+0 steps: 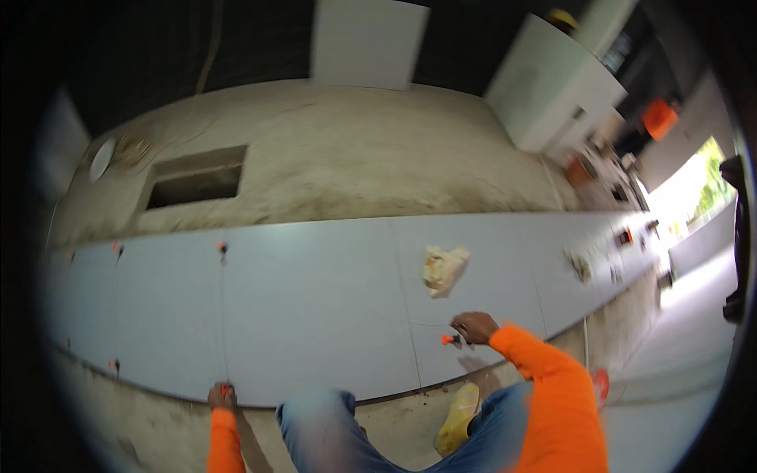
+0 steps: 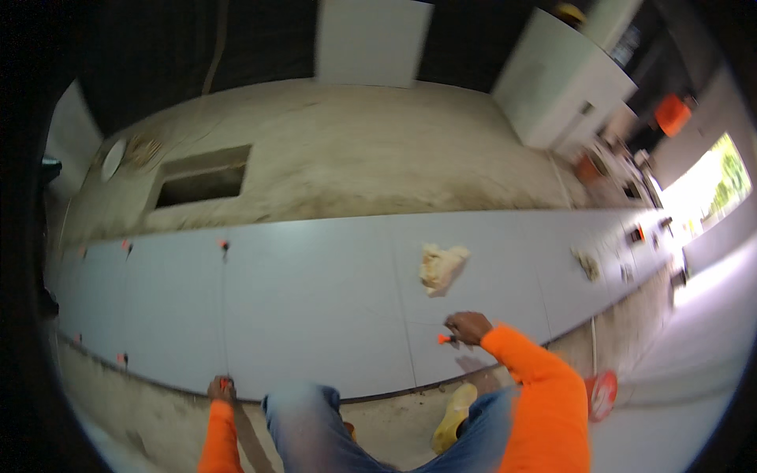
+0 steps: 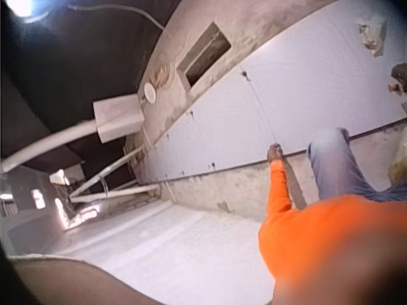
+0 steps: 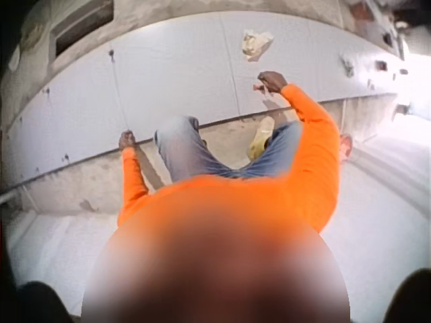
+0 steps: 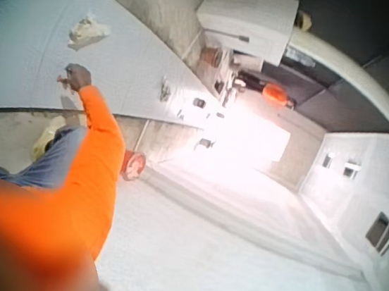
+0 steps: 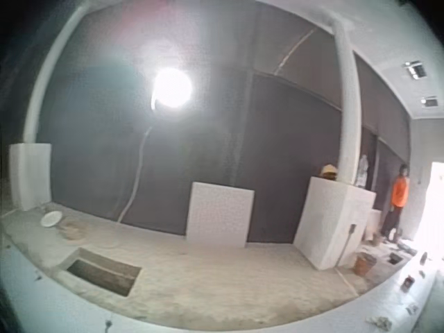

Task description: The person installs large white floor tiles by placing them on the ground and securing them with orange tile leveling clips and wedges. They repeatedly insert the clips into the tile edges and tap the wedges to tighten the leveling system, ensuring the tiles remain flush and aligned.

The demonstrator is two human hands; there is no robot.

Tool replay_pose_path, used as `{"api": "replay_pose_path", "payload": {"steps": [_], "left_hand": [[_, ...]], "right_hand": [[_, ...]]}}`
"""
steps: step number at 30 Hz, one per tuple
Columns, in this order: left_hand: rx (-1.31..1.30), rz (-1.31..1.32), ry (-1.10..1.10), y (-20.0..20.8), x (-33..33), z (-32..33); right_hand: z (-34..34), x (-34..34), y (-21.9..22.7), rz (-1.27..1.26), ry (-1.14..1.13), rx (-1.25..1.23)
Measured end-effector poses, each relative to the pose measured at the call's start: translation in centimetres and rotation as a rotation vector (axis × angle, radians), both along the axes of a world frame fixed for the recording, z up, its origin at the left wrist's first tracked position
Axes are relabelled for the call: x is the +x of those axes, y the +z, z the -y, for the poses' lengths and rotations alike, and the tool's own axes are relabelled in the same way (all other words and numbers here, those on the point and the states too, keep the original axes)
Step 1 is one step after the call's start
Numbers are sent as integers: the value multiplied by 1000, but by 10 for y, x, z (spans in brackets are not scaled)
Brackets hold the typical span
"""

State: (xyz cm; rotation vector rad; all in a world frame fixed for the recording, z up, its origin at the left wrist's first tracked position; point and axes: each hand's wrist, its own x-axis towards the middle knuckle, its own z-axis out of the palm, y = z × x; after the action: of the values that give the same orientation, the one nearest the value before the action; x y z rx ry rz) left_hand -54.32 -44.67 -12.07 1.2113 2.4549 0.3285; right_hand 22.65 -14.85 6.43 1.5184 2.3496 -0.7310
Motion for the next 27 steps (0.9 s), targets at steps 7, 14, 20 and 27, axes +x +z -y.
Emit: {"api": "replay_pose_path", "payload": {"steps": [7, 14, 20, 27], "left_hand": [[42, 131, 86, 13, 17, -3], [38, 119, -69, 40, 17, -13], [-203, 237, -269, 73, -8, -22], [-103, 62, -494, 185, -92, -146]], "right_hand": [[19, -80, 56, 12, 152, 42], [-3, -173, 8, 37, 337, -122], [-8, -259, -78, 6, 418, -25], [-44, -296, -65, 209, 425, -271]]}}
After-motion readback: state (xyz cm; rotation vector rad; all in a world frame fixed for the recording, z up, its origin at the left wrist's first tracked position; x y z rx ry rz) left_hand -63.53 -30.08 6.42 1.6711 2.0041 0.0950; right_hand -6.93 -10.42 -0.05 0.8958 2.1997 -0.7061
